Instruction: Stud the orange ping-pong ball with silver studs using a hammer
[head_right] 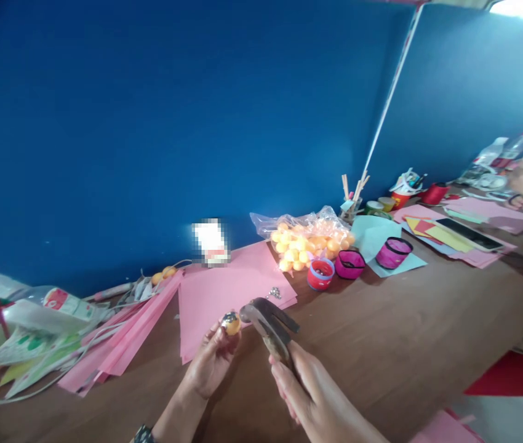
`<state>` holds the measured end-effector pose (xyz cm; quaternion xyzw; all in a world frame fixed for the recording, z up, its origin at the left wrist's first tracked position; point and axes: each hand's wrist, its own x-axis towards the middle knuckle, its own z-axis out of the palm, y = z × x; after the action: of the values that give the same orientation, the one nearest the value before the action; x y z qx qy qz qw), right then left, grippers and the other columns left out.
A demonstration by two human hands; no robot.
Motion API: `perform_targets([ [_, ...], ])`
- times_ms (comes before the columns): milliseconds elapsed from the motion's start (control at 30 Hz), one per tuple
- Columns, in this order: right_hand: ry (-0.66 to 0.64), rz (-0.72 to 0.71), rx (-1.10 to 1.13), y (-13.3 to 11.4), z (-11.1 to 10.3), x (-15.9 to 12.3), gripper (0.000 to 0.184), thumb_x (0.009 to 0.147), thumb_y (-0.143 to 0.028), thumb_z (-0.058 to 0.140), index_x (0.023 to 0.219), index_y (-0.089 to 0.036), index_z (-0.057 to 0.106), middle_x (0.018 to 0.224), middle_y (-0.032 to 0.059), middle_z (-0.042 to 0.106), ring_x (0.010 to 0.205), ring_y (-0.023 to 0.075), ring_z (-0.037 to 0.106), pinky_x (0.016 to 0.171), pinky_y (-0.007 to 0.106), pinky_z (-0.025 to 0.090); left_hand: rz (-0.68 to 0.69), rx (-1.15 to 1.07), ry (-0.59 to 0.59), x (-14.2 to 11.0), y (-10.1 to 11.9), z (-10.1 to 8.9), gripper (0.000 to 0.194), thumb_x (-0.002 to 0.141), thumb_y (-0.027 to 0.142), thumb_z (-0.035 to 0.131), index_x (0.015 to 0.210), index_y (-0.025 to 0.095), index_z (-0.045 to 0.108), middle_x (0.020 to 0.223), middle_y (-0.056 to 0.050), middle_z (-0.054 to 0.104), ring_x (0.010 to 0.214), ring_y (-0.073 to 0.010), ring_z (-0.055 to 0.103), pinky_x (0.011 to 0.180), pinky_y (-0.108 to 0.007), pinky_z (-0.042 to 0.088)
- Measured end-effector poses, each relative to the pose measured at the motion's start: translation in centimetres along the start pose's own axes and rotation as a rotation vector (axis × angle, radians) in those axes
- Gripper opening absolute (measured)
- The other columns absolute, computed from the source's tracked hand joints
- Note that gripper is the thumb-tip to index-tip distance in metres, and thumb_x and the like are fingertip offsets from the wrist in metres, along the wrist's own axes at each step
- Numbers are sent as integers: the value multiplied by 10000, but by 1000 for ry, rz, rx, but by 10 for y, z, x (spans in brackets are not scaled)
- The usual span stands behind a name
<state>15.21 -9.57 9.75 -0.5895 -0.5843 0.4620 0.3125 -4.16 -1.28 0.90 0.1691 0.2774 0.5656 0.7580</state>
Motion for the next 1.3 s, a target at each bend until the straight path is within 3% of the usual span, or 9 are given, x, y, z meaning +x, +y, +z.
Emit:
perform_targets([
  [100,125,-46,-207,23,-20,-5,339,860,-447,427,1071,-193,507,766,55,623,674,186,605,646,302,498,-13,-23,66,3,1,2,241,672,152,700,907,202,683,903,-24,701,787,-120,646,751,-217,519],
  [200,157,-73,-294,49,-46,-6,289,839,-385,481,1069,-215,521,982,98,644,937,248,600,816,357,458,-19,-15,99,4,1,5,227,668,162,704,892,196,689,873,-27,706,775,-128,650,731,-224,528],
  [333,165,-135,-752,81,-85,-3,161,850,-311,458,949,-228,555,814,59,673,740,238,640,646,337,472,-22,8,107,3,1,7,207,645,174,722,850,187,693,853,-26,709,752,-131,653,723,-231,533],
  [400,179,-158,-885,96,-104,0,174,845,-316,466,977,-236,549,844,58,676,743,230,644,631,315,468,-14,7,99,2,1,6,196,642,174,724,835,188,694,858,-24,710,755,-129,652,740,-238,531],
  [533,194,-188,-1014,120,-138,8,260,837,-346,476,1053,-216,539,935,90,668,818,239,638,684,320,471,-6,12,97,2,0,5,173,643,168,723,812,191,695,856,-21,711,740,-118,651,734,-230,529],
  [667,181,-195,-1043,134,-159,15,317,842,-394,458,1072,-197,553,994,116,640,902,260,601,745,354,462,-19,13,79,3,0,4,203,675,158,698,873,200,688,877,-21,709,761,-112,648,740,-229,526],
  [1133,213,-219,-1104,155,-193,36,299,834,-318,460,1082,-191,569,1060,123,587,924,249,587,782,351,474,-19,4,96,3,-1,3,156,691,147,681,845,173,689,903,-40,699,774,-126,646,750,-251,524],
  [1200,214,-232,-1103,142,-194,38,307,800,-322,506,1075,-206,576,1039,114,606,897,257,603,760,360,489,-24,4,98,4,-2,2,129,696,151,678,822,171,688,881,-35,702,766,-125,646,746,-252,523],
  [1300,269,-289,-965,97,-178,35,342,773,-385,545,1071,-218,564,1044,116,614,891,275,618,745,365,504,-25,-4,94,4,-3,0,133,701,149,673,832,171,682,879,-37,703,771,-127,645,737,-251,522],
])
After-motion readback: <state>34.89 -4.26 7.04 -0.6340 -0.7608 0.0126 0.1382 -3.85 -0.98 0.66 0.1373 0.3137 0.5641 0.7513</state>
